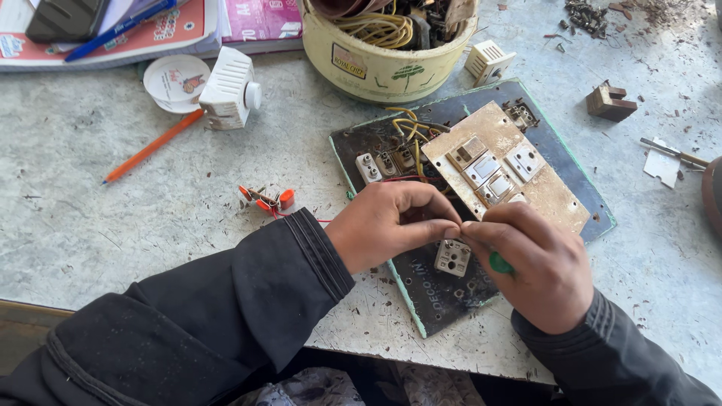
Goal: The person uses a green-handled screwdriver to tighten screws on a small electrical component mounted on a wooden board. They manipulate the wires and the component with both hands, ensuring the connections are secure.
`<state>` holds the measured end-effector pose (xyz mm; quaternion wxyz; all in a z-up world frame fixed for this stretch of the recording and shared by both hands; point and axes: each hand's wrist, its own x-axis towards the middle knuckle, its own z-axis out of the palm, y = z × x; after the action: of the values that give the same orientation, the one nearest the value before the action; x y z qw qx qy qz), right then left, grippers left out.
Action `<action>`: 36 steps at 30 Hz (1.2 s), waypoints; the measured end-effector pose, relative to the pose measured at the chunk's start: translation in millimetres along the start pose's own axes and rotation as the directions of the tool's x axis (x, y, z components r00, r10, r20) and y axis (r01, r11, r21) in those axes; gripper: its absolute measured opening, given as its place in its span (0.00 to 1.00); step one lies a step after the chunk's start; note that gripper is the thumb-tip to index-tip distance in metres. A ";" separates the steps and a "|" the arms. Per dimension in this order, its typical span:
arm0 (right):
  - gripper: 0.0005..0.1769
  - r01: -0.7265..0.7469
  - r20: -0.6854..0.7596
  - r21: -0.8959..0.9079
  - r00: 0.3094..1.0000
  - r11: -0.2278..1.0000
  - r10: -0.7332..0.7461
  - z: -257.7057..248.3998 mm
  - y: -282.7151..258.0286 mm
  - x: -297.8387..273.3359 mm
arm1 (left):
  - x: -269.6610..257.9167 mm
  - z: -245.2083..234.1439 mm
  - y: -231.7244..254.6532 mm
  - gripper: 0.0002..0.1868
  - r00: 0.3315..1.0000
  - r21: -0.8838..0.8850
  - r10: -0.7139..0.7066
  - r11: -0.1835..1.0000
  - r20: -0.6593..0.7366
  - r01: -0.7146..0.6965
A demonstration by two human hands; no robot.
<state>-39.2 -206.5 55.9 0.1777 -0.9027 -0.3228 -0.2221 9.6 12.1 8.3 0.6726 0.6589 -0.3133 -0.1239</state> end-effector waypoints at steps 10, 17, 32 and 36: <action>0.11 -0.099 0.015 -0.042 0.995 0.994 0.100 -5.2 8.3 5.4 | 47.7 -42.6 28.7 0.04 0.794 0.715 0.598 0.603 -0.111 -0.354; 0.09 -0.063 0.089 0.025 0.994 0.998 0.061 -5.5 16.4 6.0 | 89.0 -110.4 6.7 0.05 0.732 0.987 0.669 0.157 -0.128 0.029; 0.19 -0.082 0.458 0.055 0.888 0.995 0.048 -5.7 16.2 1.5 | 10.5 -9.7 19.9 0.14 0.913 0.759 0.266 0.509 0.310 -0.406; 0.22 -0.118 0.495 -0.016 0.862 0.993 0.111 -4.2 12.0 3.7 | 11.8 -9.5 11.6 0.14 0.920 0.731 0.246 0.558 0.306 -0.392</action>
<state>-29.9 -215.4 59.2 0.1087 -0.9456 -0.3051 0.0300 21.4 14.2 23.2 0.3013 0.8031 -0.5056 0.0934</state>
